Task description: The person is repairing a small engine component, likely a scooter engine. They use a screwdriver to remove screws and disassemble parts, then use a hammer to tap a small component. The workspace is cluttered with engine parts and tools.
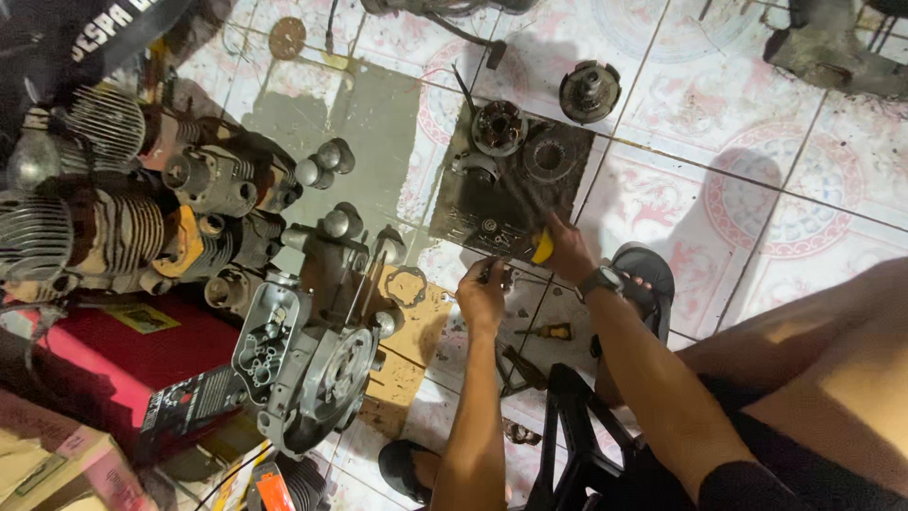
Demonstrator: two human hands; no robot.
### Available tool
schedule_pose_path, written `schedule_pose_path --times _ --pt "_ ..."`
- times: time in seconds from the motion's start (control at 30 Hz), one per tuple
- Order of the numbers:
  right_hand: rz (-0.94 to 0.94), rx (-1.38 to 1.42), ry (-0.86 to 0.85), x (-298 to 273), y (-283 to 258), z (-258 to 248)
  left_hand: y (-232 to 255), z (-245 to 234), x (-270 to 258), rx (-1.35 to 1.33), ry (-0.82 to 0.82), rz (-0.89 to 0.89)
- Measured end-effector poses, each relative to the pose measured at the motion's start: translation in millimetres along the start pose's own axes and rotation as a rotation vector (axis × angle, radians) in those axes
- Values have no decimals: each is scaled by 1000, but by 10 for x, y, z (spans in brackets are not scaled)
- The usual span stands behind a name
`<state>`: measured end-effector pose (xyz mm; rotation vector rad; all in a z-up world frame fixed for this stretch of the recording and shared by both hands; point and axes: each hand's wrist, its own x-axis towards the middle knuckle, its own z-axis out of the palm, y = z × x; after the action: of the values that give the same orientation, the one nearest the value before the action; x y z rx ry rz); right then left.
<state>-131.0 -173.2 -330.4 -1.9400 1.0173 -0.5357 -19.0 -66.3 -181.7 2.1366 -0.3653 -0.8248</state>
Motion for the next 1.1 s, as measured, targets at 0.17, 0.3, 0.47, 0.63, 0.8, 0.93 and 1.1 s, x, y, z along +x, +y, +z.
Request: schedule_pose_path --times 0.17,0.3,0.47,0.63,0.8,0.93,1.1 --pt "-30 -109 -28 -69 358 141 -320 138 266 15 -30 -75" --pt "14 -52 24 -31 -207 -261 -573 297 476 -19 -54 -112" --pt "334 162 -45 170 -366 -357 -315 349 458 -242 -68 -185" --pt "373 358 -184 428 -1031 -696 -251 383 480 -499 -151 -96" --pt "437 355 -237 478 -879 -784 -114 430 454 -669 -237 -83" --pt "437 275 -279 452 -872 -854 -467 610 645 -616 -323 -74" --pt "568 173 -188 405 -752 -716 -681 769 750 -721 -241 -183"
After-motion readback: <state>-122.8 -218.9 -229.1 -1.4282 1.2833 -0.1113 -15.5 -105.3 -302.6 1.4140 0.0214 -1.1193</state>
